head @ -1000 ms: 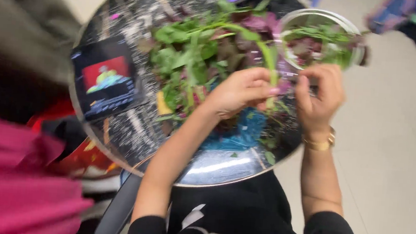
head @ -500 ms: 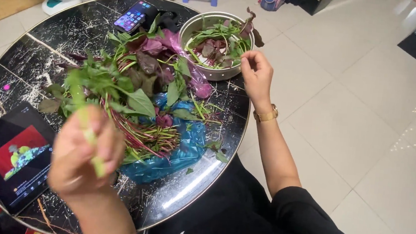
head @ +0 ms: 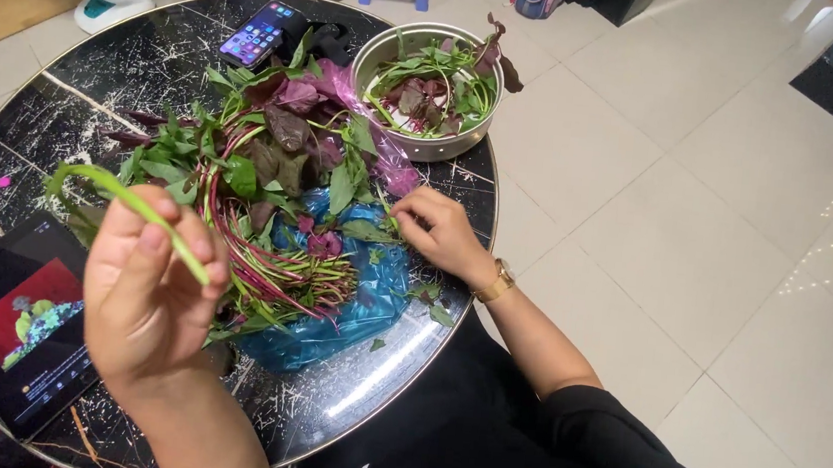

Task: A person is sorting through leafy vegetables, picking the edible leaves and stems and placing them into a bowl while watching a video on a tablet.

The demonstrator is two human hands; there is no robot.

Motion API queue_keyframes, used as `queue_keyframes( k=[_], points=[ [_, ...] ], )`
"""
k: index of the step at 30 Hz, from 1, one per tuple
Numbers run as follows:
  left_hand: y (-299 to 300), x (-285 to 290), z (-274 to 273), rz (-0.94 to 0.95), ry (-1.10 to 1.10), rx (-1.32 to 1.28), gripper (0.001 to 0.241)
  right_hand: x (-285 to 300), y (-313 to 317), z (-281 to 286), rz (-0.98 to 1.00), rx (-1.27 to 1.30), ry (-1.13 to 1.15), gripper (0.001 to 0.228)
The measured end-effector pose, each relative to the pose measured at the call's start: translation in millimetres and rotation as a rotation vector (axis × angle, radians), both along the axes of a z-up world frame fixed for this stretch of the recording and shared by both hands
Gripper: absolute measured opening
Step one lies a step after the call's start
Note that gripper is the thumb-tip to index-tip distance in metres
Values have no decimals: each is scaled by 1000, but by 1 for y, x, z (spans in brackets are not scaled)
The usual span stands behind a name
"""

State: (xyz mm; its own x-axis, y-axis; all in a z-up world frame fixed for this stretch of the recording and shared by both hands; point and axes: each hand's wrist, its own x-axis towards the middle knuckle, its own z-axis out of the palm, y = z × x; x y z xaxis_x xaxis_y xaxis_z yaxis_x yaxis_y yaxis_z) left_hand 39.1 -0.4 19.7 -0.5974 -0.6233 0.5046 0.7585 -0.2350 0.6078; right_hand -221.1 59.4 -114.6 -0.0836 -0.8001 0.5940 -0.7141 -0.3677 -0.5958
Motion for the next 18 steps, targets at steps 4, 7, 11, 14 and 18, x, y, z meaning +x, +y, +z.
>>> queue_keyframes(
  k=[4, 7, 11, 14, 18],
  points=[
    [1, -16, -2, 76, -141, -10, 9, 16, 5, 22, 55, -102, 13, 11],
    [6, -38, -5, 113, -311, -51, 6, 28, 16, 45, 60, -222, 5, 10],
    [7, -76, -40, 227, -470, -151, 13, 48, 27, 65, 50, -369, -102, 17],
    [11, -85, -44, 241, -497, -184, 13, 49, 28, 60, 24, -421, -86, 14],
    [11, -86, -44, 302, -528, -204, 12, 48, 35, 65, 11, -437, -76, 11]
  ],
)
